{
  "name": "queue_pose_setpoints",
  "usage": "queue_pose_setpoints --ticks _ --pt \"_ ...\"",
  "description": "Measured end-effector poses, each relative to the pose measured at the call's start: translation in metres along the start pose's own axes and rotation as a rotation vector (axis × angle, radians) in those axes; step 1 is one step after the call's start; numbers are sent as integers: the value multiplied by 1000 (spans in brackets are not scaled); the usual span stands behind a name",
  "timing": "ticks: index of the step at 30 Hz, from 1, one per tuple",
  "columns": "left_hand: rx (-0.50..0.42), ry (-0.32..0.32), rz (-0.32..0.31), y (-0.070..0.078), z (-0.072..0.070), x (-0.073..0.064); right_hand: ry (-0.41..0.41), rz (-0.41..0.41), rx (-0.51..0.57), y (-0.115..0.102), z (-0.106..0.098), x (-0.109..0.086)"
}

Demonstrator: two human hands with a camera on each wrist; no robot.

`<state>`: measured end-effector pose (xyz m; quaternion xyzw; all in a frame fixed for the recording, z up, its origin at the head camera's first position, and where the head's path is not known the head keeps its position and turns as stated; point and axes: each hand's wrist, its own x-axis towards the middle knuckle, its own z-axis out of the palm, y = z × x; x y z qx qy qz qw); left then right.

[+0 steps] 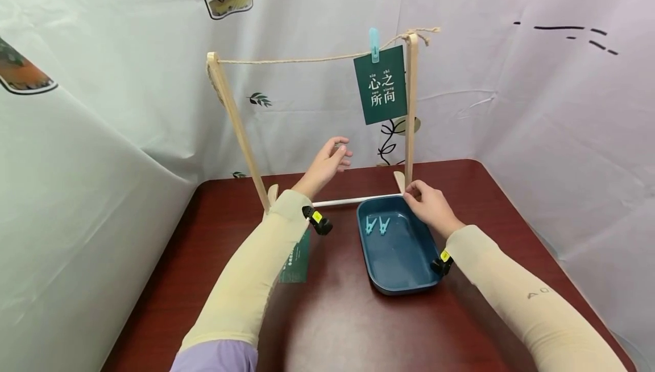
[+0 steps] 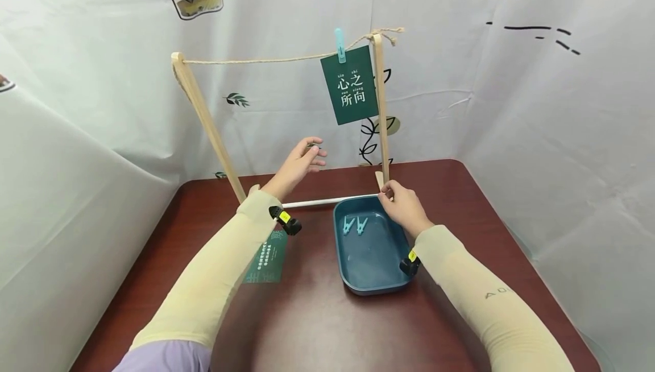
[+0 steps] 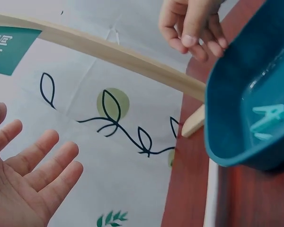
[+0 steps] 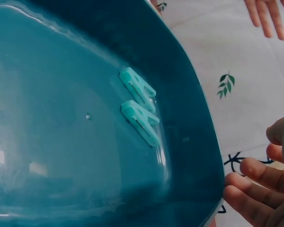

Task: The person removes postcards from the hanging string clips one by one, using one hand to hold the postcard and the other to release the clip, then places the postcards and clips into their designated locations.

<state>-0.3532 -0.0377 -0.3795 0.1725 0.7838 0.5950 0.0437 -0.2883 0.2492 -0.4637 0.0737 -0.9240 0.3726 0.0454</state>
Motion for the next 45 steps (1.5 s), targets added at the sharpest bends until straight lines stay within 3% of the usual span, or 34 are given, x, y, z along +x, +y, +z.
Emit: queue_pose_setpoints --ticks 10,20,27,36,40,45 --pt "-47 35 24 29 11 21 14 -14 -8 -2 2 -3" --pt "-113 156 44 36 26 33 10 -9 -6 1 7 -11" --pt "-172 161 52 46 31 40 5 -26 -11 3 10 -15" --pt "-178 165 51 61 38 49 3 -42 -25 -2 10 -16" --pt "-219 153 90 67 42 53 6 -36 -28 -2 9 -18" --pt "-254 188 157 75 45 58 9 -23 -27 -3 6 -20"
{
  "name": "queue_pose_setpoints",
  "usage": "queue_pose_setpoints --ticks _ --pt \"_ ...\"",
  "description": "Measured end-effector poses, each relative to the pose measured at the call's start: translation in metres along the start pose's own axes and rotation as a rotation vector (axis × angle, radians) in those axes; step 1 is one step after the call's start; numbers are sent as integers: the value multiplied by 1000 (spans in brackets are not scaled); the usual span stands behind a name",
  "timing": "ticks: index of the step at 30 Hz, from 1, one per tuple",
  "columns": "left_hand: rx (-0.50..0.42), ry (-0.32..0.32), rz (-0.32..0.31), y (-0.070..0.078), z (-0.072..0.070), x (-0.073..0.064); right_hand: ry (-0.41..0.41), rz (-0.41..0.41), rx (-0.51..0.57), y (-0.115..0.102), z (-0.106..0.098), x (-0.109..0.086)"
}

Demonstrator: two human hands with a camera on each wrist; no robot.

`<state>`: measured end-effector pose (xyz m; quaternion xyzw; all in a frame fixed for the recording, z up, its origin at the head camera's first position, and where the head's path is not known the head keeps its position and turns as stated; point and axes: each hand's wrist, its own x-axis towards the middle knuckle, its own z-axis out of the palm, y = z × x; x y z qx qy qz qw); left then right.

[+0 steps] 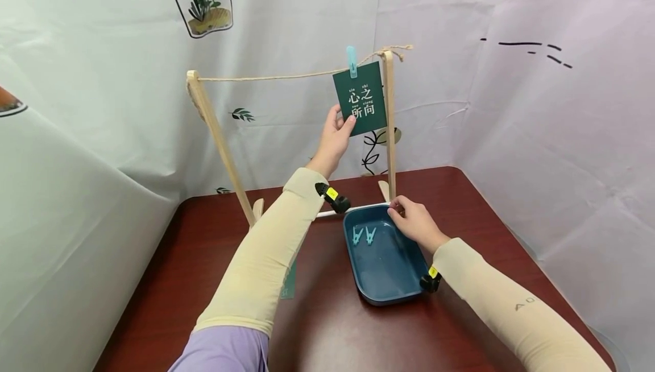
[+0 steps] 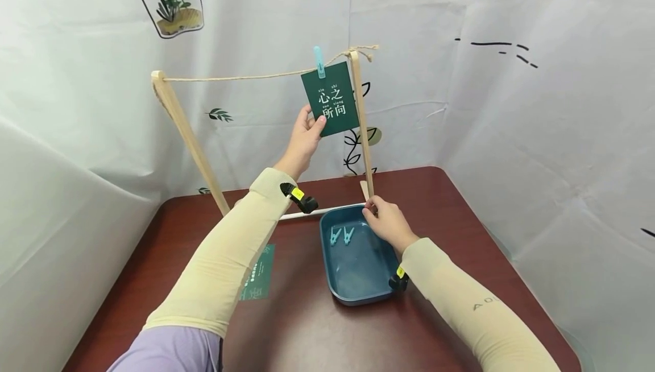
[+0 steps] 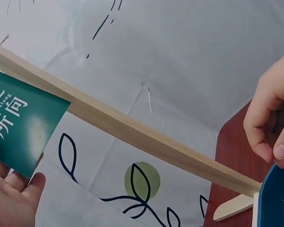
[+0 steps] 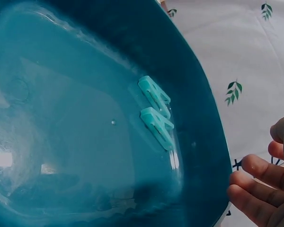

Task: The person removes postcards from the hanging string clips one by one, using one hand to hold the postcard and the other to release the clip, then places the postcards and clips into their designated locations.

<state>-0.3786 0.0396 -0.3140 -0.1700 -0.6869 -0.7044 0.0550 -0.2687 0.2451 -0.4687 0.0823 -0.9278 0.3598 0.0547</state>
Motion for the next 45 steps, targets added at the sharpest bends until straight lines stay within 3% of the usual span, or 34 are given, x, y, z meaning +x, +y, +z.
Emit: queue_pose_setpoints --ticks 8,22,34,45 --pt "-16 80 48 5 0 -1 -4 -22 -2 -4 -2 2" --pt "29 89 80 10 -5 -8 -3 -85 -10 -17 -11 9" --pt "50 83 67 17 -11 -14 8 -164 -51 -72 -52 38" --pt "60 75 81 20 -12 -19 102 -273 -100 -127 -87 69"
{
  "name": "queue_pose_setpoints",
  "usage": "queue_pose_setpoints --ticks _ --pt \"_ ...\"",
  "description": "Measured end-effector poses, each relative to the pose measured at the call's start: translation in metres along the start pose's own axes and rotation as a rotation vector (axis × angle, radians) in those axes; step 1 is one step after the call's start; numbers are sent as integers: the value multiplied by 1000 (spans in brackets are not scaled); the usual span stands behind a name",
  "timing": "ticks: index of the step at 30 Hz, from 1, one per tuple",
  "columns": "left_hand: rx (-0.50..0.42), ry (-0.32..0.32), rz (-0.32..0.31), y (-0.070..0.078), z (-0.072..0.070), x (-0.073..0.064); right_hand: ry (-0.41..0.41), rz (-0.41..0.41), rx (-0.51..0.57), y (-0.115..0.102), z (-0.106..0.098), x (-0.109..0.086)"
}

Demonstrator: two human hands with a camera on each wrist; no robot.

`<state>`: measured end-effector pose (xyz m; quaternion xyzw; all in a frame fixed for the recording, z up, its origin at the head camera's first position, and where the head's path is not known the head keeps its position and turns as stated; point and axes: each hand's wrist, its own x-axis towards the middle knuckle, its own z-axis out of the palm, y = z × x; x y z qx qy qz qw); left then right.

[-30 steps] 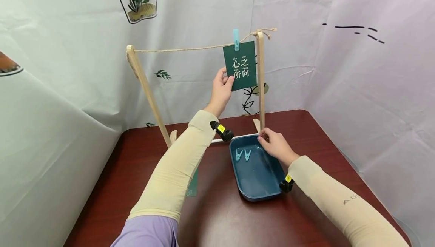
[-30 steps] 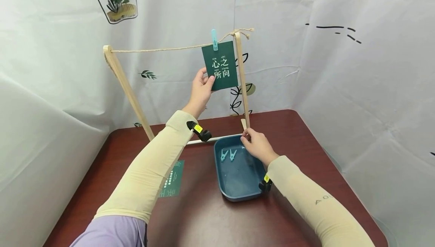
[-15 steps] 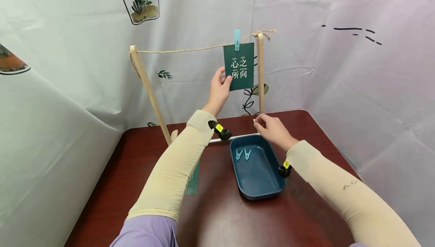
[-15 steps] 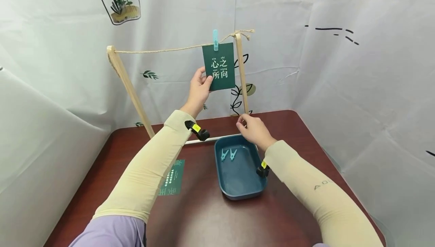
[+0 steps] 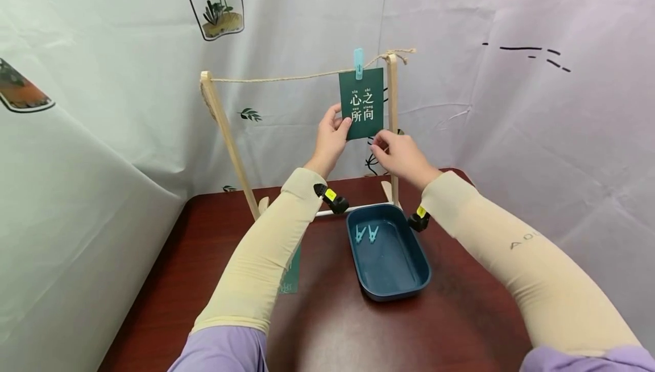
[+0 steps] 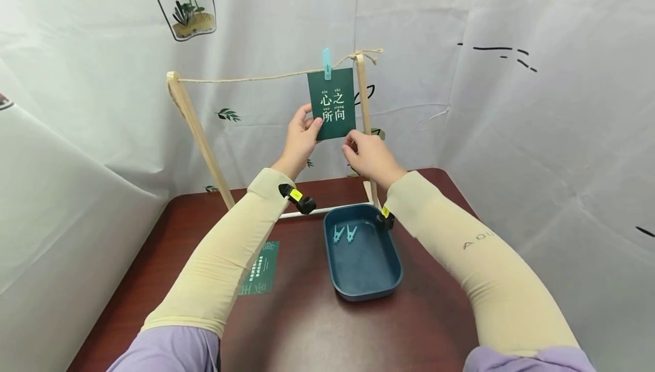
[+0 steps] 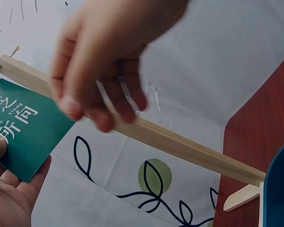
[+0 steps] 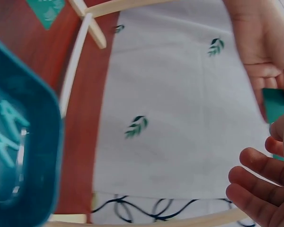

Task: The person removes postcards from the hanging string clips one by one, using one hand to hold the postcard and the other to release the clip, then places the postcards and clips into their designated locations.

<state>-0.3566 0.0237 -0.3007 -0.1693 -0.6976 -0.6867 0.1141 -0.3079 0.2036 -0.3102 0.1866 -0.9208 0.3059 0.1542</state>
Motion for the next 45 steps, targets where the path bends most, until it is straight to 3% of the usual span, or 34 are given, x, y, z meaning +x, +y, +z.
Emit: queue_pose_setpoints --ticks 15,25,30,38,42,45 --pt "16 -10 5 0 -4 -2 149 -87 -79 -57 -56 51" --pt "7 -7 4 0 -2 -3 153 -33 -115 -85 -93 83" --pt "3 -1 5 1 -2 -4 66 -24 -128 -92 -103 96" --pt "16 -5 3 2 -4 -5 -190 122 53 -93 -109 109" --pt "34 -8 10 3 -5 -5 -232 146 116 -92 -108 113" --pt "45 -9 13 4 -5 -5 -212 166 160 -93 -106 112"
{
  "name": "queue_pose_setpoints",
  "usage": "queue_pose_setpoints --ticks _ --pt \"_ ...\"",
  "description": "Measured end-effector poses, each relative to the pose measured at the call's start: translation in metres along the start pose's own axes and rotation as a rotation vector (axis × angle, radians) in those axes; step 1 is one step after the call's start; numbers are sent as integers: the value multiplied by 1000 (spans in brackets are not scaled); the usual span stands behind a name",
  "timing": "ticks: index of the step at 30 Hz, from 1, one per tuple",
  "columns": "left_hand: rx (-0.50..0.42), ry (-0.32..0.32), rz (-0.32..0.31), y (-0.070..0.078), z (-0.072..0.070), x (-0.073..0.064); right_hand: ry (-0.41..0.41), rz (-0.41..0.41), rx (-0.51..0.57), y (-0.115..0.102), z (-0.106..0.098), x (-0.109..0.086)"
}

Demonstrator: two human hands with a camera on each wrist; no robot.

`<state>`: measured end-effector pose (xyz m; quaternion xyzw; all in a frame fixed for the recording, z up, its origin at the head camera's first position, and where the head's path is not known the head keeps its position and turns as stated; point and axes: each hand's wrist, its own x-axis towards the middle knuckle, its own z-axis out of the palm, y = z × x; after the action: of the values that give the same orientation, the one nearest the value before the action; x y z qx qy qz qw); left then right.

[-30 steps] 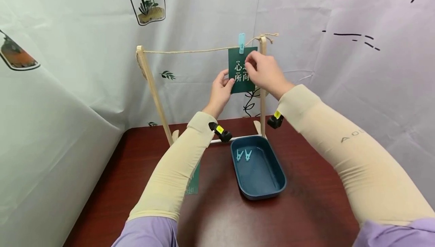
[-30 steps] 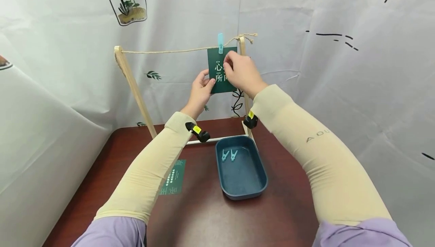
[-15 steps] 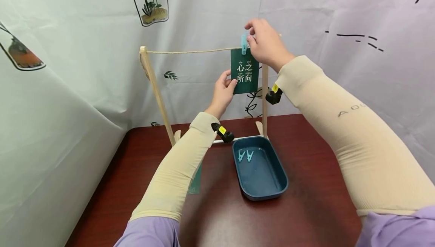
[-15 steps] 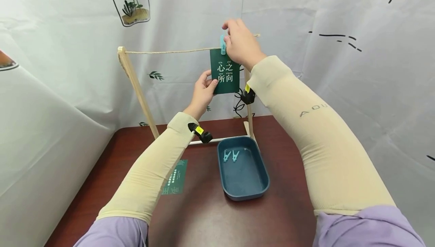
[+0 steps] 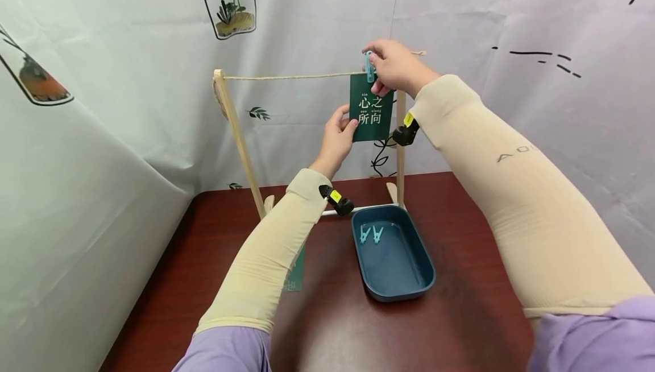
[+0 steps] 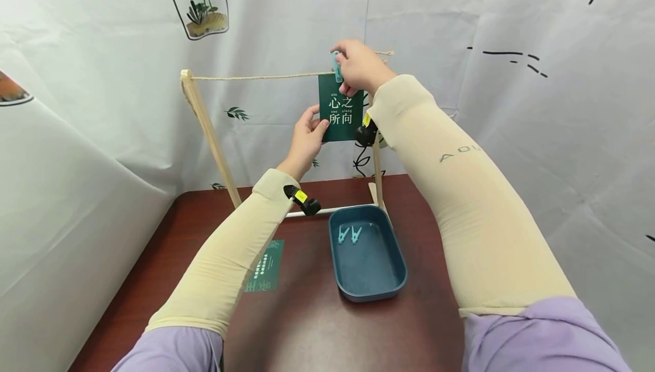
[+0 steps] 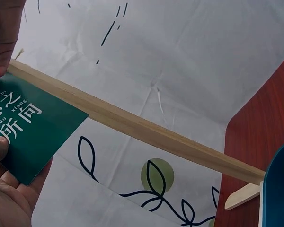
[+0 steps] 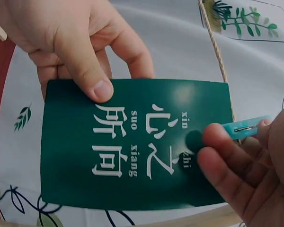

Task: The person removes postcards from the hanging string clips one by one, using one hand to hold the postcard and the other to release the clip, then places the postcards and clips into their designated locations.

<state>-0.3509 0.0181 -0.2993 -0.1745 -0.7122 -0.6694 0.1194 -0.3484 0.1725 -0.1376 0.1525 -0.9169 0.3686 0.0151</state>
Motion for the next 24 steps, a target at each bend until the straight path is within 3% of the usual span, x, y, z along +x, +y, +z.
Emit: queue_pose_setpoints --ticks 10,18,24 --pt "2 8 11 1 0 -2 159 13 132 -4 6 -1" --pt "-9 11 4 2 -1 -1 204 20 137 -5 6 -1" --pt "-15 13 -16 1 -1 0 251 -15 199 -4 5 -1"
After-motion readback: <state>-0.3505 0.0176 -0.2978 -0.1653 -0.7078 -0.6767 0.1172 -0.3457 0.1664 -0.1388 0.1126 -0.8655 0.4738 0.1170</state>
